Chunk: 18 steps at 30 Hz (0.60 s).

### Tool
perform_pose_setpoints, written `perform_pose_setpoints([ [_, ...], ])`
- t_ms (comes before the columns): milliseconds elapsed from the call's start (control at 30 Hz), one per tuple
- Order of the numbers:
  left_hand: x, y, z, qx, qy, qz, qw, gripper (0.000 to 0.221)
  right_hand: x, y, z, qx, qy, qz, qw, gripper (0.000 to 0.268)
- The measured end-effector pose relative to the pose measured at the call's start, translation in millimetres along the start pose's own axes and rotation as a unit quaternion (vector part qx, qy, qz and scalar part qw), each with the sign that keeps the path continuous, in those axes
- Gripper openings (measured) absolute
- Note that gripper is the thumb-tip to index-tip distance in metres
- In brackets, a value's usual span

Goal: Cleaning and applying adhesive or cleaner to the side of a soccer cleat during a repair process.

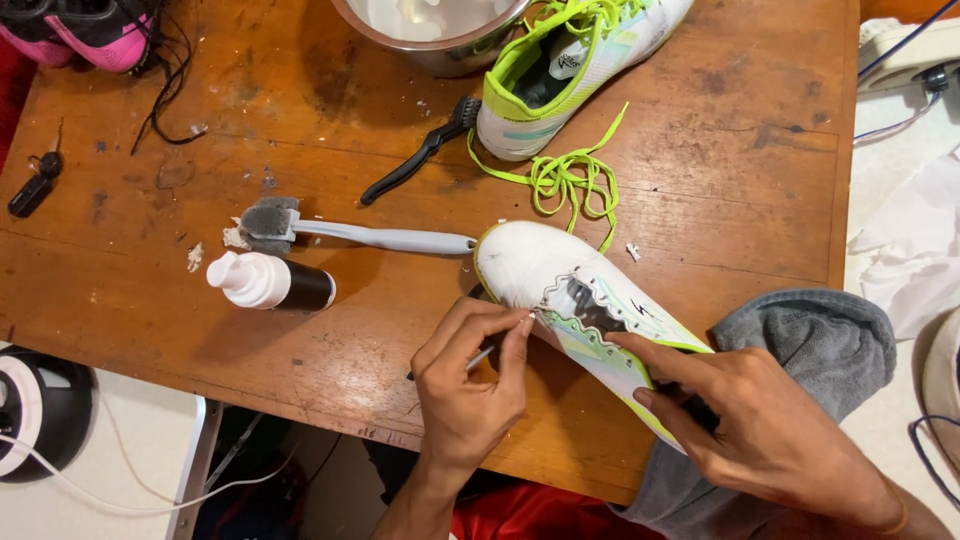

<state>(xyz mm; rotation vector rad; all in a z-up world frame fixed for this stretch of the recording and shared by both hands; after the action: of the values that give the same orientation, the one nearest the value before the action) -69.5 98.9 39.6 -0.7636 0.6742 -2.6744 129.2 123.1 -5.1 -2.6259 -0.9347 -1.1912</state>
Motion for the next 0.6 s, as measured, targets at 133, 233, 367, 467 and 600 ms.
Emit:
perform_pose_setpoints([
  [133,-8.1,-0.3,1.7,-0.004,-0.026,-0.033,0.999,0.007,-0.9,-0.6,-0.6,-0.001,-0.001,-0.006,1.000,0.058],
  [233,-14.5,1.4,5.7,-0.033,-0.054,-0.039,0.997,0.004,0.3,0.9,-6.0,0.027,-0.012,0.000,1.000,0.057],
  [367,-22.4,5.2,8.5,-0.072,-0.079,-0.043,0.993,0.006,2.0,2.0,-17.8,0.081,-0.003,0.007,0.997,0.057],
  [467,-25.9,6.9,19.7,-0.126,-0.112,-0.052,0.984,0.008,2.2,2.2,-20.2,0.094,-0.012,0.009,0.995,0.056],
  [600,-29.7,10.3,20.3,-0.168,-0.169,-0.064,0.969,0.016,0.6,3.8,-24.3,0.124,-0.008,0.004,0.992,0.056],
])
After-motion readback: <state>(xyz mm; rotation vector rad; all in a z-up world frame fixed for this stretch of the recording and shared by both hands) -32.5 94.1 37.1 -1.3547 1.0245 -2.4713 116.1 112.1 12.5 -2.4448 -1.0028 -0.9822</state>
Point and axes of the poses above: each hand's wrist, its own y-axis away from the middle knuckle, its own x-axis out of the back of the hand, z = x × y, the point moved 10 cm from there along -y, towards the middle knuckle, and after that the axes turned 6 degrees about -y, right-handed, at the moved point
